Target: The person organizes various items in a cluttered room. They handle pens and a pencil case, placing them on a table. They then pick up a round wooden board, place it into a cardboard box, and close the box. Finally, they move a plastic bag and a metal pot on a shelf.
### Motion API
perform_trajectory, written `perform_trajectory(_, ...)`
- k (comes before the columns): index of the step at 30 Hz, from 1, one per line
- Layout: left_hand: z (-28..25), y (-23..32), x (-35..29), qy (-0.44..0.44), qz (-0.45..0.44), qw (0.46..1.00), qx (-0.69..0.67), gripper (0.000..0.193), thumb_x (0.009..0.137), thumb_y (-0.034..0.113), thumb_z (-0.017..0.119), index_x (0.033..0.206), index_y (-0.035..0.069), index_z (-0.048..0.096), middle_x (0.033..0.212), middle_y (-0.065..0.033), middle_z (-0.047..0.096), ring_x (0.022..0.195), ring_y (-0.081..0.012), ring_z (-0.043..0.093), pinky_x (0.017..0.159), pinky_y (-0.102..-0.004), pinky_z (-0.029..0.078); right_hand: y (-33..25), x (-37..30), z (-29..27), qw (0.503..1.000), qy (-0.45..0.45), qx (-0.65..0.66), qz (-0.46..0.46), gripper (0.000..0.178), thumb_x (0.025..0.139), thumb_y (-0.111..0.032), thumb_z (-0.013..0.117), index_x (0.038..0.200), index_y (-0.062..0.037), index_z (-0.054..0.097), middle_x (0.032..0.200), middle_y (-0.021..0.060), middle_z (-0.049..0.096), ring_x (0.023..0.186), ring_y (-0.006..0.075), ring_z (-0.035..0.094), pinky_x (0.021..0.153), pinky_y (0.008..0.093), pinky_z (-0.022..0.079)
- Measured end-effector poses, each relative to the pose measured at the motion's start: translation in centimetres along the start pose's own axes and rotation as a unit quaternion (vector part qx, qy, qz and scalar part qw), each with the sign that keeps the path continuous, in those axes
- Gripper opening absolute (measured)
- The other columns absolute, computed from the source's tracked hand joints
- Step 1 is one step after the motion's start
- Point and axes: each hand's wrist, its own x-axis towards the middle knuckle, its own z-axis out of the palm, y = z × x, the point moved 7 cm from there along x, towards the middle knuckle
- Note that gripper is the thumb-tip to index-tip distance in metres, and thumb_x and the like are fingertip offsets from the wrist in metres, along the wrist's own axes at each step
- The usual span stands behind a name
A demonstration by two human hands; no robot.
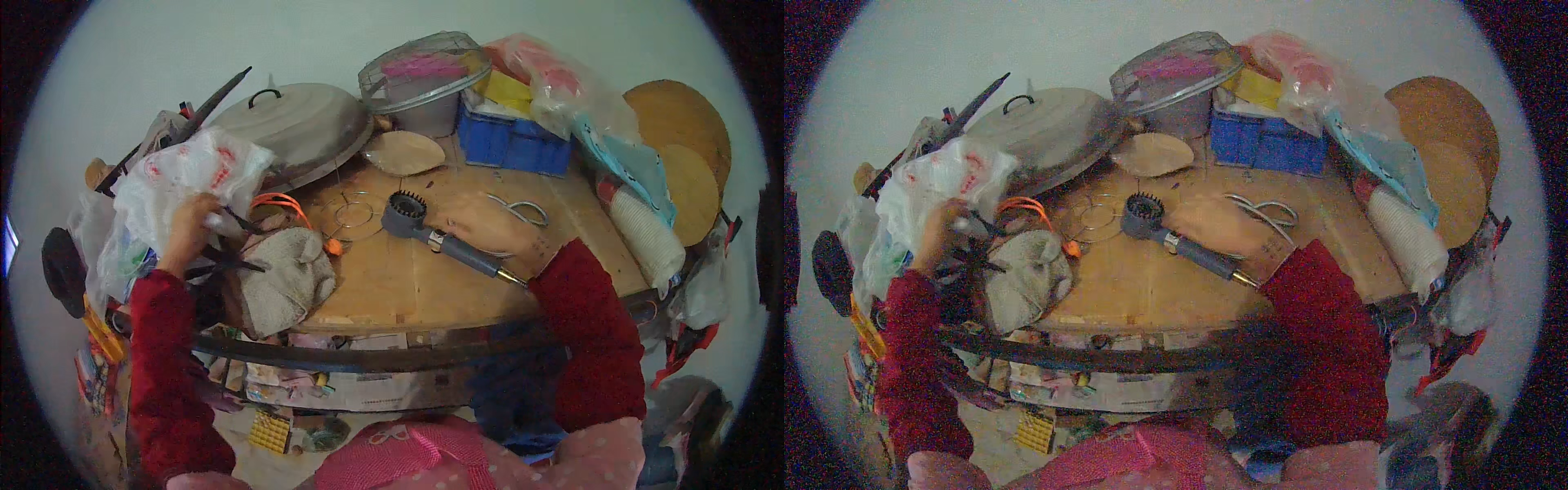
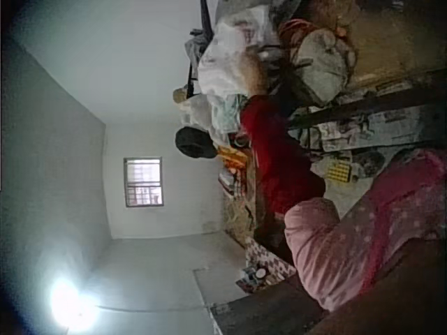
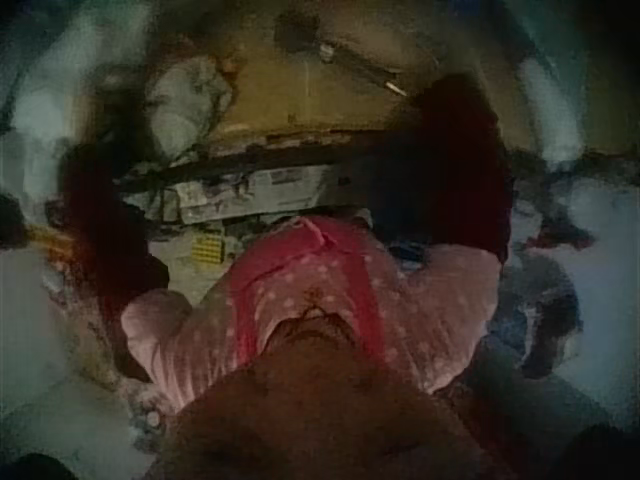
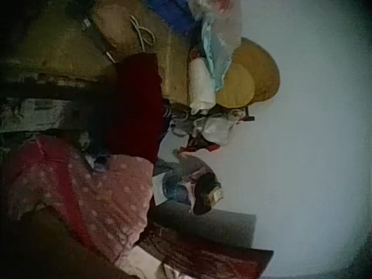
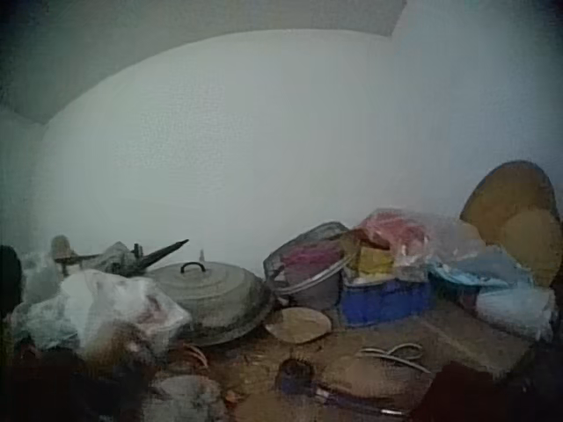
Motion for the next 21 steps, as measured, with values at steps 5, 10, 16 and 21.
perform_trajectory(5,8.5,0.0,0.3,-0.086,-0.101,0.99,-0.05,0.044,0.066,-0.003,0.06,0.109,0.007,0.056,0.114,-0.0154,0.06,0.107,-0.0322,0.057,0.085,-0.0363,0.047,4.9,1.7,-1.4,0.991,0.056,0.095,0.072,0.027,0.086,-0.015,0.057,0.11,-0.0047,0.061,0.101,0.0164,0.062,0.095,0.0331,0.058,0.081,0.0403,0.046)
perform_trajectory(10,7.5,-0.5,0.4,0.005,-0.23,0.915,-0.331,0.058,0.07,-0.002,0.054,0.125,0.011,0.044,0.103,-0.0151,0.064,0.094,-0.025,0.061,0.079,-0.0327,0.047,9.6,6.8,3.2,0.994,0.047,0.012,0.102,0.029,0.085,-0.013,0.056,0.112,-0.0033,0.059,0.097,0.0199,0.063,0.091,0.0344,0.06,0.077,0.0429,0.047)
perform_trajectory(16,12.2,-4.1,-0.7,0.025,-0.236,0.916,-0.322,0.043,0.071,0.006,0.055,0.114,0.004,0.057,0.11,-0.0141,0.058,0.094,-0.0255,0.058,0.084,-0.0336,0.045,12.5,13.4,7.5,0.965,0.005,-0.233,0.121,0.033,0.081,-0.008,0.054,0.113,-0.0066,0.06,0.104,0.0149,0.064,0.099,0.0317,0.059,0.084,0.0431,0.047)
perform_trajectory(21,9.8,-0.7,0.1,0.039,-0.18,0.976,-0.119,0.04,0.072,0.013,0.06,0.111,0.006,0.061,0.116,-0.0158,0.053,0.109,-0.0357,0.051,0.092,-0.0407,0.042,15.9,14.9,10.2,0.933,0.032,-0.32,0.161,0.03,0.079,-0.007,0.053,0.108,-0.0095,0.062,0.099,0.0137,0.065,0.096,0.0314,0.061,0.085,0.0441,0.046)
